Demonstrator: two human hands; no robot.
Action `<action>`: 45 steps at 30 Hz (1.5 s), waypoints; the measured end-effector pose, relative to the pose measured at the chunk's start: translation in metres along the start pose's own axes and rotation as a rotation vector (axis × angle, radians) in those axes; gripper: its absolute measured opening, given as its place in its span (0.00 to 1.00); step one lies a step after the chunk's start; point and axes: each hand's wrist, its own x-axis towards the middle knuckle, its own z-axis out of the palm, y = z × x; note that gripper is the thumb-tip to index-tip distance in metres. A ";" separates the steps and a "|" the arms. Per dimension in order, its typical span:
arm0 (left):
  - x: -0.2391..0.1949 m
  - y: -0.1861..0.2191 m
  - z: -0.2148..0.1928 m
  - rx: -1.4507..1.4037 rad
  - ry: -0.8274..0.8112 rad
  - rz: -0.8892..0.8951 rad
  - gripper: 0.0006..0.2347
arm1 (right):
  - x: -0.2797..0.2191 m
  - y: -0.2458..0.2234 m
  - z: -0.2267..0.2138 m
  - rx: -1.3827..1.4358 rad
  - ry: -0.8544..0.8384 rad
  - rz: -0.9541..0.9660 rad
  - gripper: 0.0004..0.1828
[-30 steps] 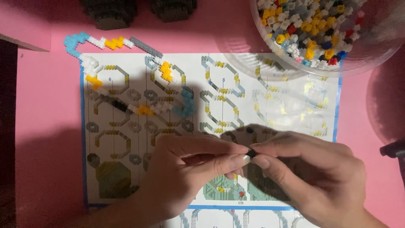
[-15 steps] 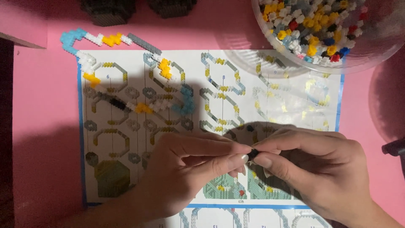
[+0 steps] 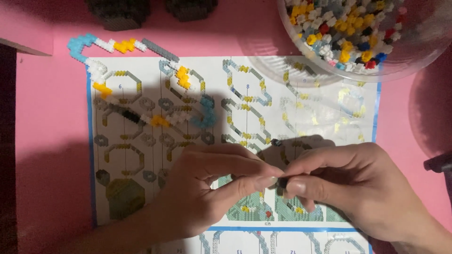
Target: Assembling a model using small interlocking plastic blocks while following a printed diagram.
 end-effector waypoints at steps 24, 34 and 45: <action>0.014 0.012 -0.003 0.267 -0.122 -0.332 0.10 | 0.004 0.006 0.013 0.203 -0.085 -0.252 0.08; 0.040 -0.014 0.019 -0.349 -0.084 -0.044 0.10 | 0.015 -0.001 -0.005 0.089 0.044 -0.514 0.05; 0.049 -0.017 0.031 -0.286 -0.008 0.120 0.10 | 0.015 -0.006 -0.006 0.039 0.144 -0.533 0.06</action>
